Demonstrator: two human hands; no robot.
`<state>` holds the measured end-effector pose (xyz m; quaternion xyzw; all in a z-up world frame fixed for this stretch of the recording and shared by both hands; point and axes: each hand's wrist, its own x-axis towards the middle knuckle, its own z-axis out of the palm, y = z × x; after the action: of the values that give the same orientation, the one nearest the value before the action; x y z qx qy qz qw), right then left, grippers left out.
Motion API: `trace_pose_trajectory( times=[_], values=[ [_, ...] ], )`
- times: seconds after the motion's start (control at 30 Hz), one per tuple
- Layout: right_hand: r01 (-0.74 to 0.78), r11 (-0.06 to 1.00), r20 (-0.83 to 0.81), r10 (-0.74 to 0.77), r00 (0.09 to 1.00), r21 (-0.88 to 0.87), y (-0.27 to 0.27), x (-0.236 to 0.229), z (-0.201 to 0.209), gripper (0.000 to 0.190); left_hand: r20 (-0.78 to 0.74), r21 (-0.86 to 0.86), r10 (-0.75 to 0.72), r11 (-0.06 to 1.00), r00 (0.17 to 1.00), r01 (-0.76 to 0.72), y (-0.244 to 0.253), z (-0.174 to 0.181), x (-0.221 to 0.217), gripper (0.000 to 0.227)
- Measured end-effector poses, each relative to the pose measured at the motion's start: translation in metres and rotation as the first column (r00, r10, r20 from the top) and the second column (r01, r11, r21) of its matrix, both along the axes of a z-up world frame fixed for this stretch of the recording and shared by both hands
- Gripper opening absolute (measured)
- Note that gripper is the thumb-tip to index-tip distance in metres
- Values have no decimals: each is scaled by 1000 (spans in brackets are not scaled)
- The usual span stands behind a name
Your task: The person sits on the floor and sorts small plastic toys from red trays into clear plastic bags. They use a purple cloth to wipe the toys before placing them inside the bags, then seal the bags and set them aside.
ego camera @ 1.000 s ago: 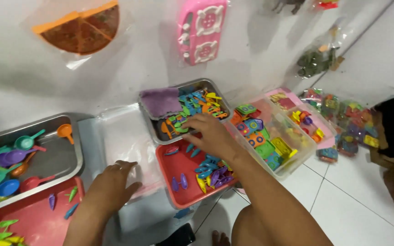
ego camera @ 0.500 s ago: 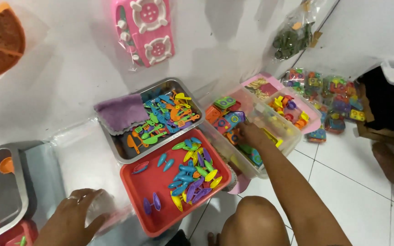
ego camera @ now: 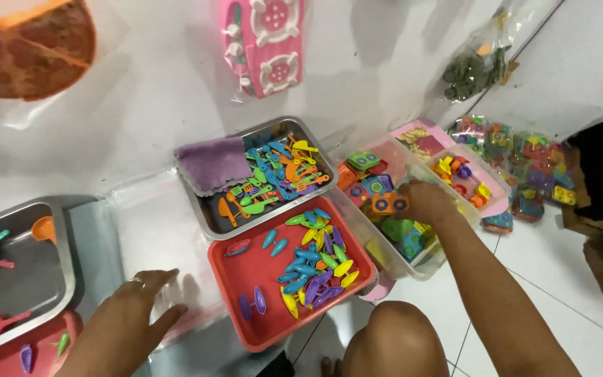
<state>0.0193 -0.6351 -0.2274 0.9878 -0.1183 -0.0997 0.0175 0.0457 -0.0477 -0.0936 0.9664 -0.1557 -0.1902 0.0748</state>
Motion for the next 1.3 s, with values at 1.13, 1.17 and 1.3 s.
trace_pose_trajectory(
  times=[1.13,1.17,1.3],
  values=[
    [-494,805,4,522,853,327,452,27,156,26,-246,-933,322,-335,914,-133,70,66,-10,66],
    [-524,784,25,548,836,333,449,30,148,20,-246,-936,321,-325,915,-138,69,66,-9,67],
    [-566,744,42,593,804,355,441,27,148,17,-249,-944,314,-292,916,-156,64,65,-8,70]
  ],
)
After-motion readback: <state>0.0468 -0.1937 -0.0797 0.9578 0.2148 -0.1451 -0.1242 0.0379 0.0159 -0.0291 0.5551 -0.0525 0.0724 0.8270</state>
